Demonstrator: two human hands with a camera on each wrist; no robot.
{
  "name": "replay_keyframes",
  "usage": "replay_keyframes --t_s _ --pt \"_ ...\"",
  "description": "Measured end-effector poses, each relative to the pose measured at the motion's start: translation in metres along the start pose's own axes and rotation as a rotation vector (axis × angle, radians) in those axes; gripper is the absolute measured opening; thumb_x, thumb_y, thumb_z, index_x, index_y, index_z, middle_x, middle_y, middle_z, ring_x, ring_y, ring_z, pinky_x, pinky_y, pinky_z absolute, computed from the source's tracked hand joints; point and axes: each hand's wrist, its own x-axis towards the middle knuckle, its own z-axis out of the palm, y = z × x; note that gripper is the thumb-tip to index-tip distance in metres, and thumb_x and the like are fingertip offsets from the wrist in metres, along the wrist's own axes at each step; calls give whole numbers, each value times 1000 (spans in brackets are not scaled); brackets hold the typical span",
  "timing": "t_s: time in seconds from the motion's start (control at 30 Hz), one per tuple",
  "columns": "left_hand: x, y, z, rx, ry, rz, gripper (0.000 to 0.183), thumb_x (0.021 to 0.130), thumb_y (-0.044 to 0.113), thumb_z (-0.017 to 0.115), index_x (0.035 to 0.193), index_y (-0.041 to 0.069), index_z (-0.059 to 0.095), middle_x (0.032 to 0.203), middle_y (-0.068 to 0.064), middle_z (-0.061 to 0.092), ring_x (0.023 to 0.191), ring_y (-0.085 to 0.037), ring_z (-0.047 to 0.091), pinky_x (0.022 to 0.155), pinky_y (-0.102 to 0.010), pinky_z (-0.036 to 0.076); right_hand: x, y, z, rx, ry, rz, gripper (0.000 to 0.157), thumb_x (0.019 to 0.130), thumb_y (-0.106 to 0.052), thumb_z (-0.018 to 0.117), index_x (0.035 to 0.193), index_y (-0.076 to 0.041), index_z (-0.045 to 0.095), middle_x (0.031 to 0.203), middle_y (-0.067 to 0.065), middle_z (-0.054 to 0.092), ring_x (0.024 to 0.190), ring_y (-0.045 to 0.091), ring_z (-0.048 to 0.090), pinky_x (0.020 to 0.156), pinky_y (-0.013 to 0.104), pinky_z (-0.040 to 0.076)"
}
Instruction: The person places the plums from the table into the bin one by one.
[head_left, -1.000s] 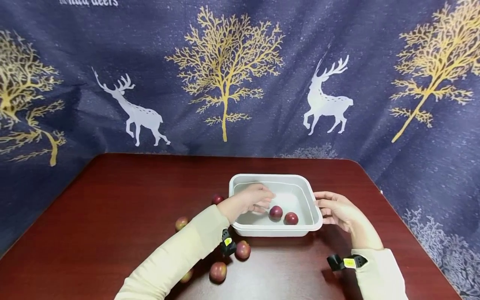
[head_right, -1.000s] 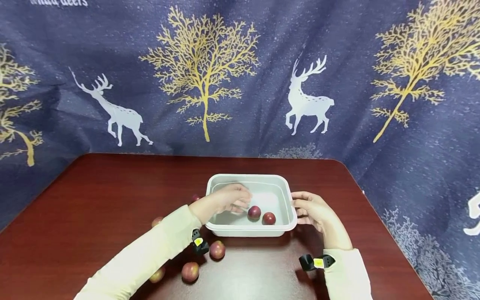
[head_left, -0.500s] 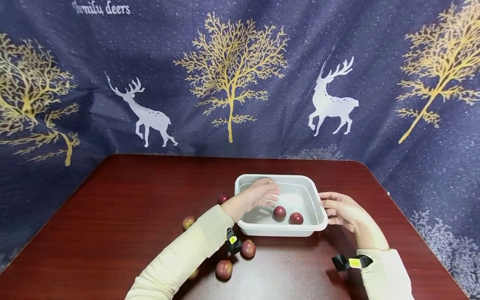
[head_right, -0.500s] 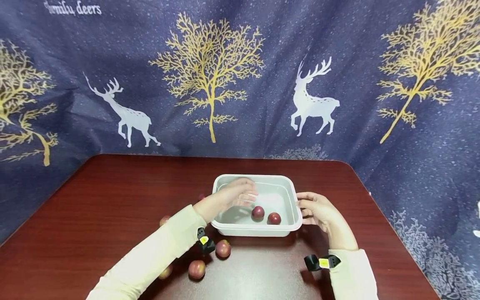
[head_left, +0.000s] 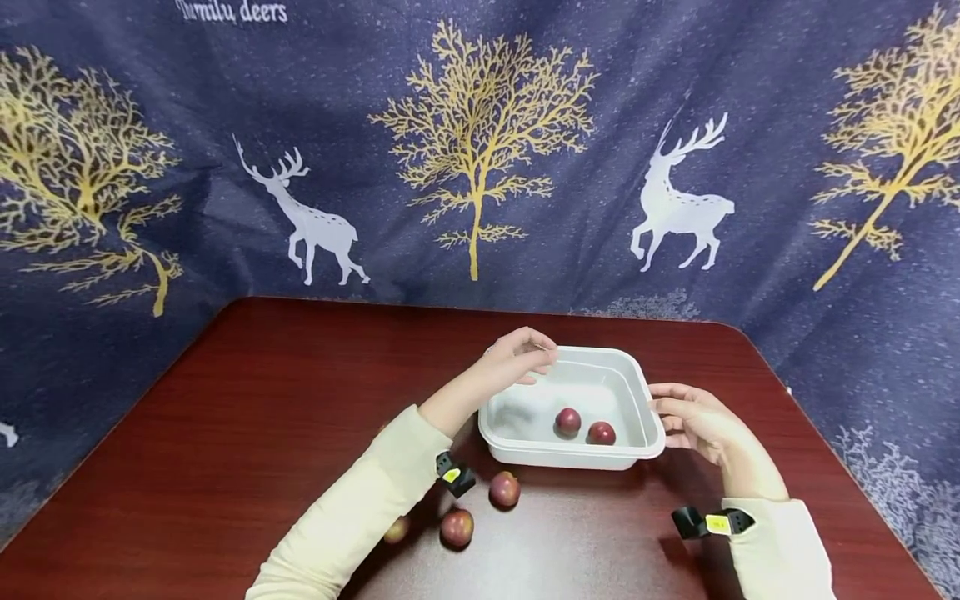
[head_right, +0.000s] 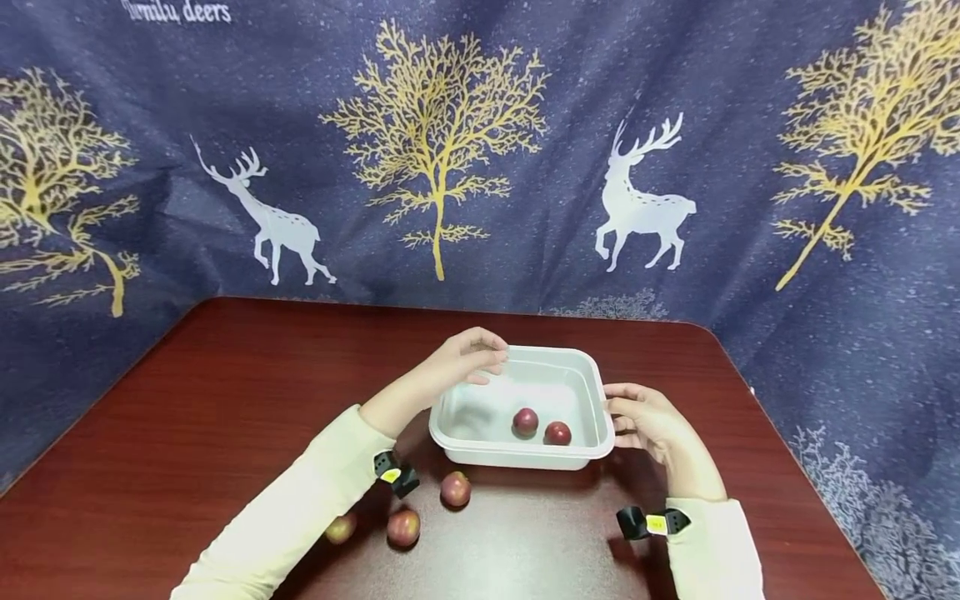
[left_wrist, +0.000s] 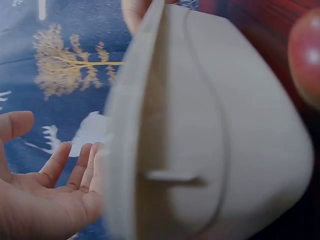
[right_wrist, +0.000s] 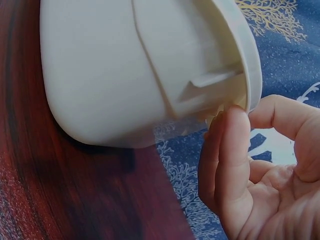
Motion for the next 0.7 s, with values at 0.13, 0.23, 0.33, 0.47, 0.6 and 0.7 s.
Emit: replay_keyframes --t_s 0.13,0.23,0.33,0.47,0.6,0.7 --pt "-8 10 -6 71 6 60 31 95 23 55 122 8 53 118 -14 59 111 -29 59 91 -38 52 -1 0 -3 -3 6 2 18 93 -7 51 108 -16 56 81 -6 69 69 9 66 63 26 57" --pt "-15 13 -10 122 6 105 31 95 22 56 122 8 53 119 -12 59 108 -26 60 89 -37 52 -1 0 -3 3 2 4 19 93 -6 51 107 -17 57 82 -6 68 70 9 66 63 26 57" --pt "-22 16 -15 187 14 154 29 94 20 58 120 8 55 120 -11 59 107 -24 59 89 -35 52 0 0 -3 5 -5 -1 19 93 -6 51 106 -18 57 82 -6 69 70 9 67 64 26 57" --pt "-32 18 -20 251 29 201 28 94 20 58 119 9 55 119 -11 61 105 -22 59 88 -34 50 0 1 -2 5 -15 -12 19 93 -6 50 105 -19 58 82 -6 69 71 9 67 64 26 57" --pt "-40 20 -25 298 43 236 28 94 21 58 119 9 55 116 -10 62 100 -22 59 86 -34 50 1 2 -2 4 -29 -12 21 94 -5 48 106 -19 57 84 -6 70 71 9 67 65 27 57" --pt "-46 22 -29 305 55 272 26 94 19 58 117 8 56 113 -11 63 97 -22 60 83 -33 50 1 3 -1 -17 -19 -7 23 94 -5 47 115 -10 54 85 -7 70 72 9 67 65 27 57"
